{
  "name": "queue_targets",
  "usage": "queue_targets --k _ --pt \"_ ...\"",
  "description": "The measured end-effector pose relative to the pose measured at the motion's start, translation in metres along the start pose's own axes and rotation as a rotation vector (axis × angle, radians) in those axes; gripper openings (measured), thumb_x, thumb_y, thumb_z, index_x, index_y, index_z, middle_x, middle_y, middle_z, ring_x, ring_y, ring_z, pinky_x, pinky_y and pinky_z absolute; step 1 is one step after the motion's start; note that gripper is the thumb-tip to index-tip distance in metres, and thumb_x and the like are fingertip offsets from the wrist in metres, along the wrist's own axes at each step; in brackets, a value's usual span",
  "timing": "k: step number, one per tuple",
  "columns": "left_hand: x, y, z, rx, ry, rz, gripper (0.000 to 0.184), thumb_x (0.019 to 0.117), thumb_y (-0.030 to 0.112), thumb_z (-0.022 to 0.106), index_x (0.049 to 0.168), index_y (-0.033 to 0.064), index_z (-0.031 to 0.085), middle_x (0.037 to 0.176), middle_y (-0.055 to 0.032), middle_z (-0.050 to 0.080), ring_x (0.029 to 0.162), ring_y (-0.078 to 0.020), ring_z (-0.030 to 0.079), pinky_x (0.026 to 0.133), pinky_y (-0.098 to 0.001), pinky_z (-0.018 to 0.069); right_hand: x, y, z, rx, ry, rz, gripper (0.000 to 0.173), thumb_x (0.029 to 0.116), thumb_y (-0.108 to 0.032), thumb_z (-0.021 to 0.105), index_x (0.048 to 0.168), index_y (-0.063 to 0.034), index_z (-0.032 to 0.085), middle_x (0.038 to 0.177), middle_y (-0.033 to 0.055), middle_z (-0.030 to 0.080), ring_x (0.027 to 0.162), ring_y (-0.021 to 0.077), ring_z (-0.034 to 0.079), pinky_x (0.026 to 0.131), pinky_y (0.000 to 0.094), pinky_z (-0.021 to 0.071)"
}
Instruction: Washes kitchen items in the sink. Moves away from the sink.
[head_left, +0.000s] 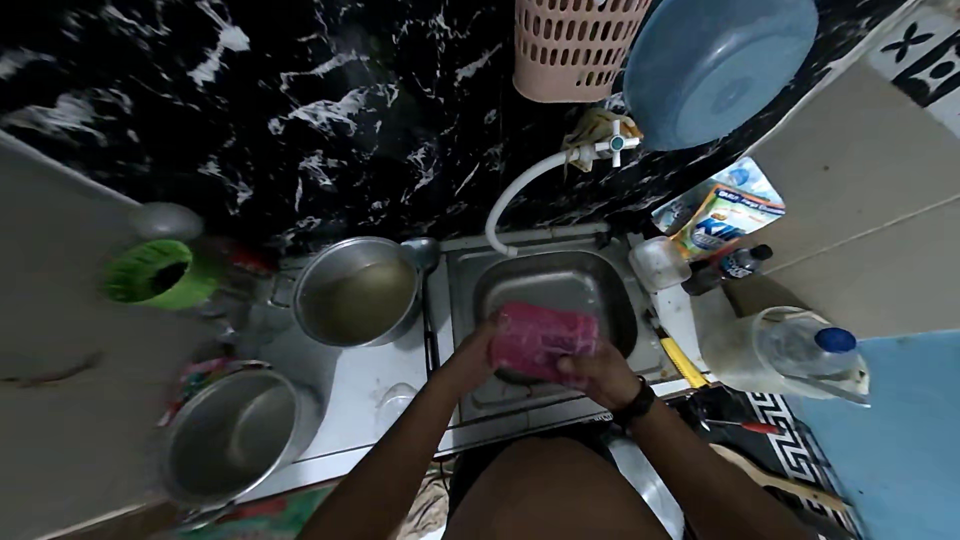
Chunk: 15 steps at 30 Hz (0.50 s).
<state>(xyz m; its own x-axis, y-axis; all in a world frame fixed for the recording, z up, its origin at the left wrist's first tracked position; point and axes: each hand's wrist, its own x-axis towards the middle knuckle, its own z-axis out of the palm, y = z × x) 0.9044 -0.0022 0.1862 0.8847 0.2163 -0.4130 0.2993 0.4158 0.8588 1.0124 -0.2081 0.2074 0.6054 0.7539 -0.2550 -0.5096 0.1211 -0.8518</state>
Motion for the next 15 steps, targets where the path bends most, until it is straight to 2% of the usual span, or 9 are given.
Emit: queue_targets --k 1,3,4,5,7,8,11,13,15 --pt "-0.001 -0.002 0.000 0.021 -0.102 0.028 0.046 0.1071 0.027 0.042 0.149 0.0085 0.040 0.126 -0.0028 0.064 0.109 -0.0097 0.065 0.092 -0.0314 0.0567 0.000 0.006 -0.003 0.180 -0.029 0.003 0.035 0.0824 -0.027 0.078 0.112 -0.0115 0.068 0.101 0.0052 0.076 0.093 0.0171 0.074 0.083 0.0399 0.0627" --pt "0.002 -0.003 -0.005 0.171 -0.345 0.173 0.085 0.0916 0.031 0.068 0.159 0.0092 0.022 0.145 -0.0006 0.054 0.124 -0.0075 0.059 0.103 -0.0296 0.0526 0.004 0.009 -0.009 0.393 -0.115 -0.031 0.031 0.0839 -0.046 0.076 0.102 -0.0206 0.078 0.100 0.0011 0.078 0.095 0.0140 0.074 0.085 0.0391 0.0631" --pt "0.005 -0.004 -0.009 0.205 -0.407 0.213 0.098 0.0854 0.032 0.077 0.161 0.0104 0.017 0.151 -0.0015 0.050 0.128 -0.0097 0.057 0.105 -0.0317 0.0519 0.004 0.008 -0.009 0.413 -0.129 -0.028 0.030 0.0844 -0.046 0.075 0.100 -0.0209 0.079 0.099 0.0007 0.078 0.094 0.0135 0.074 0.085 0.0385 0.0631" --pt "0.007 -0.005 -0.014 0.220 -0.432 0.224 0.104 0.0811 0.023 0.080 0.162 0.0118 0.016 0.153 -0.0036 0.047 0.131 -0.0133 0.056 0.107 -0.0346 0.0517 0.001 0.008 -0.007 0.384 -0.105 -0.007 0.026 0.0842 -0.039 0.076 0.100 -0.0185 0.078 0.098 0.0019 0.078 0.092 0.0144 0.075 0.083 0.0387 0.0632" --pt "0.006 -0.004 -0.023 0.244 -0.375 0.177 0.102 0.0794 0.004 0.075 0.162 0.0153 0.017 0.154 -0.0053 0.047 0.130 -0.0167 0.057 0.105 -0.0369 0.0535 -0.005 0.003 0.002 0.179 0.028 0.050 0.025 0.0849 -0.011 0.071 0.109 -0.0067 0.068 0.098 0.0071 0.076 0.090 0.0182 0.073 0.082 0.0406 0.0627" --pt "0.005 -0.002 -0.026 0.232 -0.324 0.145 0.096 0.0837 0.004 0.071 0.162 0.0161 0.017 0.153 -0.0061 0.047 0.130 -0.0178 0.057 0.104 -0.0380 0.0540 -0.003 -0.001 0.008 0.009 0.088 0.062 0.033 0.0855 -0.002 0.069 0.118 -0.0006 0.062 0.101 0.0093 0.074 0.092 0.0192 0.073 0.084 0.0403 0.0628" --pt "0.004 -0.001 -0.027 0.151 -0.185 0.054 0.080 0.0988 0.045 0.056 0.164 0.0185 0.017 0.150 -0.0055 0.051 0.128 -0.0157 0.058 0.103 -0.0378 0.0534 0.000 -0.005 0.021 -0.388 0.139 0.012 0.061 0.0761 0.000 0.081 0.131 0.0029 0.054 0.110 0.0085 0.073 0.098 0.0146 0.072 0.088 0.0333 0.0631" --pt "0.004 -0.004 -0.015 0.025 -0.035 -0.045 0.054 0.1087 0.039 0.042 0.156 0.0130 0.035 0.133 -0.0066 0.062 0.115 -0.0138 0.064 0.096 -0.0355 0.0562 -0.003 -0.003 0.028 -0.454 0.111 -0.018 0.071 0.0742 -0.004 0.085 0.136 0.0023 0.052 0.115 0.0070 0.071 0.103 0.0111 0.071 0.090 0.0297 0.0617" --pt "0.006 -0.016 -0.013 -0.056 0.061 -0.031 0.043 0.1081 0.029 0.044 0.145 0.0060 0.045 0.119 -0.0070 0.067 0.105 -0.0131 0.067 0.090 -0.0341 0.0586 -0.001 0.004 0.027 -0.275 0.098 0.010 0.065 0.0808 -0.004 0.080 0.138 0.0019 0.049 0.113 0.0093 0.071 0.100 0.0154 0.072 0.087 0.0338 0.0630"
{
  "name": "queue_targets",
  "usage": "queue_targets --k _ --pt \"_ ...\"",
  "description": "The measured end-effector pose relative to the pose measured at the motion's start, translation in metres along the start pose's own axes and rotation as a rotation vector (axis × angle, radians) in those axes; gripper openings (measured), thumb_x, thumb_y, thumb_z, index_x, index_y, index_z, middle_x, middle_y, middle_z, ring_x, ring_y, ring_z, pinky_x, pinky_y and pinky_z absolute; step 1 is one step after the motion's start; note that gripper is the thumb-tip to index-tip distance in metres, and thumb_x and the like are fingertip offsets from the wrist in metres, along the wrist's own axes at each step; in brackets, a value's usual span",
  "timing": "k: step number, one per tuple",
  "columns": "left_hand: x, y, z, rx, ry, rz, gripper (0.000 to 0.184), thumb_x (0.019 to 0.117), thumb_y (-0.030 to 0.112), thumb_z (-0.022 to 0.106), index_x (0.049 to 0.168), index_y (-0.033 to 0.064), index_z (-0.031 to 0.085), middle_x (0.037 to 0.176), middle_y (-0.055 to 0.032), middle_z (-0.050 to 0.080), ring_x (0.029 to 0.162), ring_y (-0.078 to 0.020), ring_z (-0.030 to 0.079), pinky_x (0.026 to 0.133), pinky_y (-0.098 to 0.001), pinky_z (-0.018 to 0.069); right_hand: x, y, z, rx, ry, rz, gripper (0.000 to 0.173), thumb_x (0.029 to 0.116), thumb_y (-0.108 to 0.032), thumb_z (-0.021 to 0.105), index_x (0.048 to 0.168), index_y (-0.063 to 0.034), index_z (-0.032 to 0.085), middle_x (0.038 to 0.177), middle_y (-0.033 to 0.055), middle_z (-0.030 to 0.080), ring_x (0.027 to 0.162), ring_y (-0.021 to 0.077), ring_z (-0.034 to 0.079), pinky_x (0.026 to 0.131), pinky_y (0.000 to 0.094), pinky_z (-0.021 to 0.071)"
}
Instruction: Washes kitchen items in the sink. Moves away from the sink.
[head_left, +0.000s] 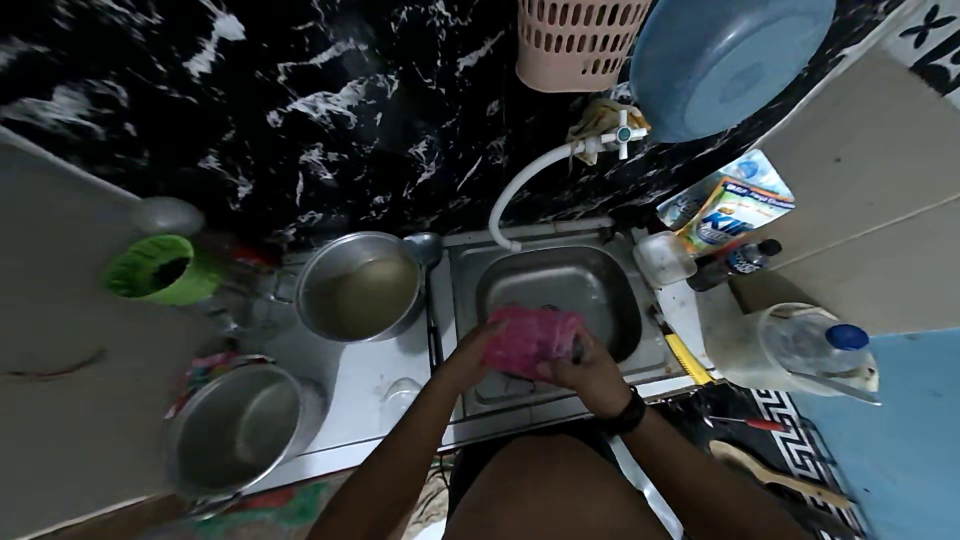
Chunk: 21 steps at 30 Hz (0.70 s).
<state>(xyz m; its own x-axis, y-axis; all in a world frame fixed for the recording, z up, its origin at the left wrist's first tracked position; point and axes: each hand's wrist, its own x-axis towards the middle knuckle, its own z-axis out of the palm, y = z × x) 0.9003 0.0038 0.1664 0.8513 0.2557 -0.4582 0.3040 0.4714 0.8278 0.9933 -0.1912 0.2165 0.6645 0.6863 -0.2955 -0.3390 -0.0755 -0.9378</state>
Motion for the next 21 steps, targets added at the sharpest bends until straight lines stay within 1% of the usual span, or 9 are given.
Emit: queue_targets --k 3,5,6,8,11,13,15,18,21 --pt "0.003 -0.012 -0.016 0.168 -0.102 0.217 0.080 0.0882 0.024 0.072 0.157 0.0111 0.033 0.140 -0.0051 0.059 0.118 -0.0133 0.064 0.098 -0.0338 0.0570 0.007 0.003 -0.012 0.479 0.011 0.129 0.030 0.0962 -0.016 0.054 0.123 -0.0039 0.059 0.104 0.0096 0.073 0.095 0.0207 0.072 0.085 0.0429 0.0619" --pt "0.004 -0.011 -0.019 0.258 -0.235 0.293 0.092 0.0806 0.017 0.082 0.157 0.0103 0.031 0.147 -0.0066 0.054 0.124 -0.0158 0.061 0.102 -0.0351 0.0552 0.008 -0.004 -0.017 0.529 0.006 0.138 0.025 0.0987 -0.020 0.046 0.112 -0.0077 0.064 0.098 0.0052 0.074 0.092 0.0170 0.072 0.083 0.0396 0.0617" --pt "0.004 -0.011 -0.019 0.287 -0.292 0.293 0.096 0.0791 0.015 0.082 0.158 0.0101 0.029 0.151 -0.0071 0.050 0.128 -0.0167 0.059 0.104 -0.0357 0.0538 0.009 -0.005 -0.018 0.487 -0.024 0.131 0.025 0.0974 -0.016 0.047 0.114 -0.0077 0.062 0.099 0.0039 0.073 0.091 0.0151 0.071 0.082 0.0371 0.0609" --pt "0.005 -0.016 -0.014 0.282 -0.326 0.234 0.100 0.0804 0.013 0.080 0.162 0.0137 0.021 0.154 -0.0073 0.046 0.130 -0.0181 0.056 0.104 -0.0368 0.0536 0.011 -0.008 -0.011 0.319 -0.033 0.132 0.027 0.0946 -0.007 0.051 0.120 -0.0026 0.058 0.101 0.0060 0.071 0.091 0.0157 0.069 0.081 0.0373 0.0604" --pt "0.006 -0.028 -0.002 0.143 -0.177 0.167 0.086 0.0946 0.016 0.063 0.164 0.0154 0.011 0.149 -0.0104 0.050 0.122 -0.0176 0.061 0.096 -0.0370 0.0570 0.015 -0.005 0.008 0.032 -0.032 0.121 0.022 0.0966 -0.006 0.056 0.115 0.0027 0.064 0.098 0.0086 0.072 0.090 0.0165 0.070 0.083 0.0380 0.0609" --pt "0.010 -0.039 0.001 0.038 -0.077 0.133 0.071 0.1009 0.029 0.055 0.159 0.0073 0.019 0.134 -0.0092 0.060 0.110 -0.0139 0.065 0.090 -0.0342 0.0587 0.013 -0.002 0.015 -0.276 -0.132 0.098 0.022 0.1009 -0.011 0.055 0.113 0.0026 0.067 0.097 0.0077 0.072 0.090 0.0131 0.070 0.085 0.0341 0.0600" --pt "0.011 -0.044 0.003 -0.036 -0.002 0.035 0.056 0.1062 0.031 0.045 0.153 0.0042 0.029 0.117 -0.0068 0.065 0.098 -0.0108 0.066 0.083 -0.0313 0.0586 0.011 0.002 0.019 -0.700 -0.325 0.040 0.028 0.1039 -0.015 0.053 0.120 0.0038 0.066 0.108 0.0147 0.071 0.102 0.0192 0.068 0.095 0.0394 0.0553" --pt "0.011 -0.045 0.002 -0.021 -0.011 -0.153 0.047 0.1118 0.035 0.033 0.147 0.0051 0.040 0.115 -0.0096 0.064 0.098 -0.0155 0.066 0.083 -0.0352 0.0576 0.027 0.010 0.012 -1.239 -0.660 -0.010 0.037 0.1018 -0.019 0.058 0.130 0.0047 0.064 0.133 0.0270 0.063 0.132 0.0409 0.055 0.115 0.0592 0.0369" --pt "0.019 -0.053 -0.009 -0.027 -0.083 -0.292 0.056 0.1090 0.052 0.031 0.141 0.0103 0.050 0.118 -0.0110 0.067 0.103 -0.0224 0.067 0.085 -0.0419 0.0586 0.045 0.024 0.006 -1.431 -0.829 -0.059 0.039 0.1013 -0.021 0.059 0.133 0.0013 0.063 0.140 0.0266 0.058 0.137 0.0434 0.049 0.117 0.0612 0.0343"
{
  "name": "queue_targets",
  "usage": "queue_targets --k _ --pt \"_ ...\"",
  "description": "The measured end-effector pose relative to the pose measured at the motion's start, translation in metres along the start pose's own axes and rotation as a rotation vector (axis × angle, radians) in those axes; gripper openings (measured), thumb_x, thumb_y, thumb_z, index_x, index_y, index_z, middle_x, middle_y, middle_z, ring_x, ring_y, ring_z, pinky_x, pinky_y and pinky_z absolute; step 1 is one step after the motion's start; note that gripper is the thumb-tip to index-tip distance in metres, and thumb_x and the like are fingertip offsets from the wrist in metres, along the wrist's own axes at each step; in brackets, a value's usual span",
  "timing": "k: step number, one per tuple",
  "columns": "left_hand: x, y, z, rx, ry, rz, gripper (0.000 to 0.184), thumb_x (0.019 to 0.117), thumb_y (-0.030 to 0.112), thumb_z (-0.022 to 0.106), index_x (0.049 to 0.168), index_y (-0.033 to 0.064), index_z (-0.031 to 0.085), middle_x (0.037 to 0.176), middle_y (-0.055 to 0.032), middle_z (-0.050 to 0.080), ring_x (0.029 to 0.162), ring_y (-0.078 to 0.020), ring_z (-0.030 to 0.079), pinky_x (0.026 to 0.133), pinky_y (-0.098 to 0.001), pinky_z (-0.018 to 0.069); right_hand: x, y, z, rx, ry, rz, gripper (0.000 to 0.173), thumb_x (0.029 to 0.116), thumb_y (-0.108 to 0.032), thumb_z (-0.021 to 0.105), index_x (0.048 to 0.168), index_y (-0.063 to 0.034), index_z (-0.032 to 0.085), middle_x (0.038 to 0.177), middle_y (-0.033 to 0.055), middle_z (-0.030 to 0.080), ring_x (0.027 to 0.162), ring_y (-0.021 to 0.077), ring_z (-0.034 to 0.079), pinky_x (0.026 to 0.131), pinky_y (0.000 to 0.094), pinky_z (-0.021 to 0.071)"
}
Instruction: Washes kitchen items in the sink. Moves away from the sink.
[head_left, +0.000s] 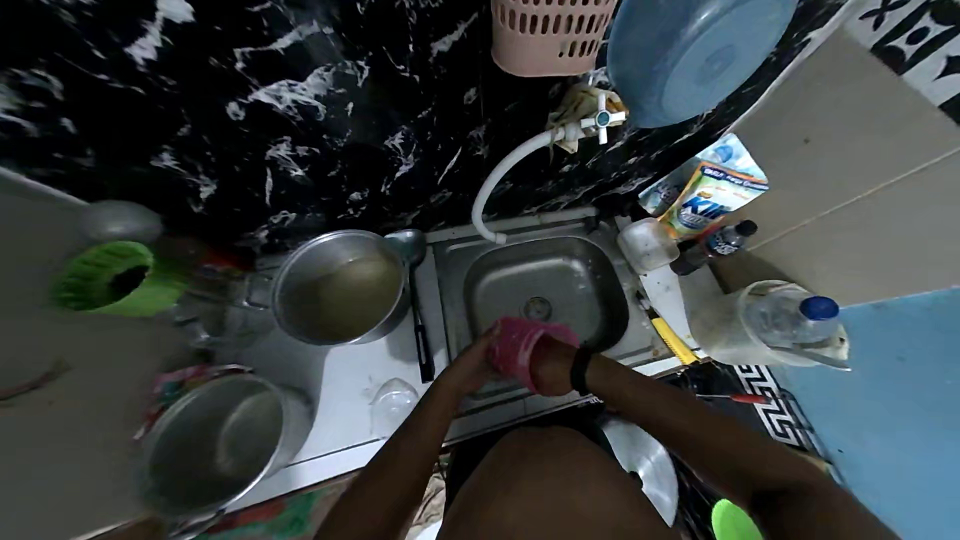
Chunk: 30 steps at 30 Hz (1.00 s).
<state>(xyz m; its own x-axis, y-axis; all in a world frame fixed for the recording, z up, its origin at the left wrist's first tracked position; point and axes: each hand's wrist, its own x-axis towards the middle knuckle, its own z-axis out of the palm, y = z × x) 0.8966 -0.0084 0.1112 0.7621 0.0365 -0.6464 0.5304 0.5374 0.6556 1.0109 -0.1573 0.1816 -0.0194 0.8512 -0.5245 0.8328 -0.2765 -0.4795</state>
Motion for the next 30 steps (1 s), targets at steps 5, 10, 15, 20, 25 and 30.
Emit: queue_targets --k 5,10,15,20,25,30 --pt "-0.003 0.000 -0.002 -0.251 -0.109 0.102 0.052 0.1107 0.047 0.022 0.138 0.0168 0.056 0.111 -0.0044 0.072 0.100 -0.0167 0.070 0.085 -0.0380 0.0601 0.004 -0.015 -0.005 -0.039 -0.012 -0.128 0.031 0.0988 -0.016 0.063 0.121 0.0051 0.064 0.117 0.0274 0.066 0.113 0.0434 0.062 0.097 0.0633 0.0485" --pt "-0.006 0.016 0.007 -0.369 -0.014 0.193 0.049 0.1106 0.042 0.021 0.115 0.0128 0.060 0.093 -0.0037 0.071 0.084 -0.0149 0.071 0.074 -0.0346 0.0609 -0.015 -0.023 -0.020 0.474 0.255 0.104 0.035 0.1017 -0.012 0.059 0.132 0.0054 0.061 0.129 0.0213 0.065 0.124 0.0254 0.061 0.110 0.0410 0.0455" --pt "-0.002 0.032 0.016 -0.314 0.078 0.207 0.051 0.1104 0.044 0.022 0.127 0.0109 0.057 0.104 -0.0085 0.071 0.093 -0.0210 0.070 0.078 -0.0424 0.0606 0.003 -0.012 -0.022 0.063 0.325 0.253 0.042 0.0983 -0.026 0.066 0.132 -0.0004 0.064 0.135 0.0252 0.062 0.128 0.0419 0.057 0.108 0.0609 0.0430" --pt "0.002 0.029 0.025 -0.358 0.122 0.275 0.052 0.1097 0.046 0.022 0.122 0.0127 0.059 0.098 -0.0079 0.071 0.088 -0.0206 0.071 0.073 -0.0423 0.0609 -0.004 0.003 -0.032 0.355 0.290 0.060 0.037 0.1026 -0.014 0.059 0.132 0.0085 0.060 0.133 0.0277 0.062 0.128 0.0359 0.058 0.114 0.0470 0.0410" --pt "0.000 0.039 0.031 -0.317 0.151 0.260 0.055 0.1095 0.048 0.019 0.120 0.0120 0.058 0.097 -0.0082 0.071 0.088 -0.0222 0.071 0.074 -0.0458 0.0607 -0.013 -0.010 -0.055 0.389 0.249 0.256 0.041 0.1063 -0.012 0.053 0.142 0.0088 0.052 0.145 0.0275 0.054 0.138 0.0352 0.050 0.118 0.0443 0.0357" --pt "0.007 0.037 0.030 -0.236 0.166 0.220 0.049 0.1103 0.044 0.023 0.124 0.0110 0.057 0.099 -0.0077 0.071 0.090 -0.0209 0.070 0.075 -0.0435 0.0610 -0.007 0.018 -0.049 0.196 -0.001 0.227 0.041 0.1053 -0.011 0.055 0.139 0.0117 0.052 0.141 0.0330 0.054 0.134 0.0464 0.051 0.114 0.0576 0.0364"
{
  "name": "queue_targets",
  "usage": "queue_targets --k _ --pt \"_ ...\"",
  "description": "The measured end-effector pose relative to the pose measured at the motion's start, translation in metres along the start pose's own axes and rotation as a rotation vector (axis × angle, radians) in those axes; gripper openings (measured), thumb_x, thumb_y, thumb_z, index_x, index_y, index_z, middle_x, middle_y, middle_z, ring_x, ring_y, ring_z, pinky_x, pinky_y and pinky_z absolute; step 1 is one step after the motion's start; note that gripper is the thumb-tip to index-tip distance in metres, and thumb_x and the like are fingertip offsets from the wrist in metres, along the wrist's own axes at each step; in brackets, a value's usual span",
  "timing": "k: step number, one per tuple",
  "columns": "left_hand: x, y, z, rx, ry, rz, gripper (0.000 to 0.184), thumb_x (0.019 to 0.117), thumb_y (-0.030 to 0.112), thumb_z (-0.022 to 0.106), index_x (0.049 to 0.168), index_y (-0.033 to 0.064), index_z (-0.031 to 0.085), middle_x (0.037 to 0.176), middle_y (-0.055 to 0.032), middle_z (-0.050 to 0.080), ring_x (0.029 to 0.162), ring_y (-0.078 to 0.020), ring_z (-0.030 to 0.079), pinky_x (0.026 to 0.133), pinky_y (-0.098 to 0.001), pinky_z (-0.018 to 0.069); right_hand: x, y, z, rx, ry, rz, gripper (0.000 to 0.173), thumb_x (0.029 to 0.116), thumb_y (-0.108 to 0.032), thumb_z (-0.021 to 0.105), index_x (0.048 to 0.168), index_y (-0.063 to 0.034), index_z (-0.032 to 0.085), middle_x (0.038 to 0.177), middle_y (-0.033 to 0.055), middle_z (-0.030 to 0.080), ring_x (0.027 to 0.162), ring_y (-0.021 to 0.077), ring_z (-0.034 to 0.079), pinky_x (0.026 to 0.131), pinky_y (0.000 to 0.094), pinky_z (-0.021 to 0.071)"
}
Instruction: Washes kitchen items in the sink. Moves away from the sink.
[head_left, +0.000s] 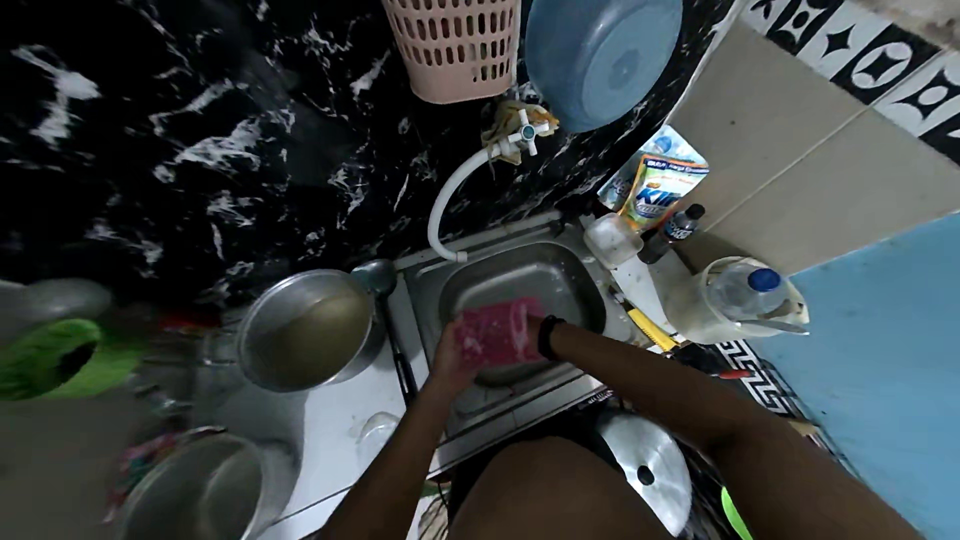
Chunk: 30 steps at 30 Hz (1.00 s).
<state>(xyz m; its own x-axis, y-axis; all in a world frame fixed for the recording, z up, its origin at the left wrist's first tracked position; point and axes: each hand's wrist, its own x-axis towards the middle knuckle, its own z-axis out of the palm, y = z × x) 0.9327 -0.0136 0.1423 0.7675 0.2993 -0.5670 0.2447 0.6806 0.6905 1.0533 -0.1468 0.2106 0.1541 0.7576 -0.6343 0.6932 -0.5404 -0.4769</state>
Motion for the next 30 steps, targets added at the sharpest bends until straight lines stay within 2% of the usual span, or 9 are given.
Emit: queue_targets --k 2,5,10,13,16,18,21,26,30 --pt "-0.002 -0.001 0.003 -0.008 0.017 0.047 0.050 0.1105 0.044 0.022 0.121 0.0108 0.058 0.096 -0.0067 0.071 0.086 -0.0191 0.070 0.072 -0.0411 0.0608 0.002 0.013 0.000 0.073 0.026 -0.138 0.036 0.1037 -0.008 0.056 0.134 0.0124 0.057 0.133 0.0322 0.059 0.126 0.0426 0.057 0.111 0.0546 0.0408" --pt "0.002 0.006 0.000 0.012 0.001 0.189 0.050 0.1102 0.039 0.019 0.127 0.0098 0.056 0.101 -0.0053 0.071 0.091 -0.0161 0.070 0.075 -0.0386 0.0608 -0.012 0.024 0.006 0.841 0.307 -0.193 0.028 0.1004 -0.004 0.055 0.127 0.0034 0.060 0.112 0.0095 0.067 0.100 0.0114 0.065 0.090 0.0307 0.0550" --pt "0.003 0.007 -0.018 -0.057 0.131 0.165 0.051 0.1105 0.042 0.021 0.130 0.0096 0.055 0.104 -0.0093 0.070 0.092 -0.0210 0.070 0.076 -0.0436 0.0607 -0.028 0.052 -0.019 1.562 0.679 -0.077 0.039 0.1094 -0.020 0.034 0.138 -0.0033 0.056 0.114 0.0130 0.069 0.097 0.0230 0.069 0.080 0.0432 0.0603" --pt "-0.005 -0.009 -0.023 -0.082 0.177 0.138 0.051 0.1109 0.043 0.021 0.129 0.0100 0.055 0.102 -0.0078 0.070 0.091 -0.0190 0.070 0.075 -0.0416 0.0607 -0.045 0.057 -0.065 1.287 0.924 -0.102 0.039 0.1104 -0.028 0.034 0.121 -0.0024 0.062 0.097 0.0074 0.070 0.083 0.0144 0.068 0.075 0.0348 0.0593" --pt "-0.008 -0.026 -0.033 -0.155 0.138 0.174 0.048 0.1109 0.041 0.023 0.127 0.0101 0.056 0.104 -0.0074 0.070 0.095 -0.0182 0.069 0.078 -0.0418 0.0609 -0.065 0.037 -0.121 0.676 1.115 -0.086 0.023 0.0992 -0.030 0.066 0.105 -0.0069 0.066 0.088 0.0037 0.066 0.077 0.0122 0.062 0.071 0.0356 0.0545" --pt "-0.011 -0.031 -0.036 -0.189 0.108 0.200 0.047 0.1105 0.040 0.025 0.126 0.0100 0.058 0.104 -0.0077 0.070 0.096 -0.0188 0.070 0.080 -0.0424 0.0615 -0.066 0.022 -0.151 0.349 1.202 0.080 0.050 0.0892 -0.044 0.077 0.123 -0.0103 0.062 0.097 0.0125 0.070 0.085 0.0270 0.069 0.076 0.0521 0.0586" --pt "-0.014 -0.027 -0.037 -0.201 0.121 0.224 0.051 0.1108 0.044 0.022 0.129 0.0104 0.057 0.106 -0.0086 0.071 0.096 -0.0200 0.070 0.079 -0.0435 0.0614 -0.060 0.011 -0.182 0.004 1.134 0.332 0.072 0.0902 -0.062 0.068 0.147 -0.0218 0.050 0.102 0.0187 0.073 0.090 0.0418 0.072 0.076 0.0657 0.0550" --pt "-0.016 -0.014 -0.045 -0.191 0.170 0.277 0.051 0.1108 0.043 0.024 0.127 0.0091 0.058 0.103 -0.0082 0.071 0.094 -0.0189 0.070 0.078 -0.0417 0.0614 -0.061 0.006 -0.201 -0.296 1.004 0.330 0.046 0.1040 -0.033 0.055 0.149 -0.0271 0.055 0.124 0.0245 0.068 0.106 0.0504 0.067 0.082 0.0736 0.0494" --pt "-0.021 -0.013 -0.056 -0.273 0.141 0.277 0.052 0.1101 0.043 0.022 0.125 0.0103 0.059 0.104 -0.0091 0.072 0.095 -0.0201 0.071 0.078 -0.0419 0.0621 -0.061 0.022 -0.207 -0.359 1.157 0.245 0.051 0.0991 -0.026 0.061 0.149 -0.0313 0.054 0.122 0.0260 0.067 0.104 0.0520 0.066 0.078 0.0731 0.0503"
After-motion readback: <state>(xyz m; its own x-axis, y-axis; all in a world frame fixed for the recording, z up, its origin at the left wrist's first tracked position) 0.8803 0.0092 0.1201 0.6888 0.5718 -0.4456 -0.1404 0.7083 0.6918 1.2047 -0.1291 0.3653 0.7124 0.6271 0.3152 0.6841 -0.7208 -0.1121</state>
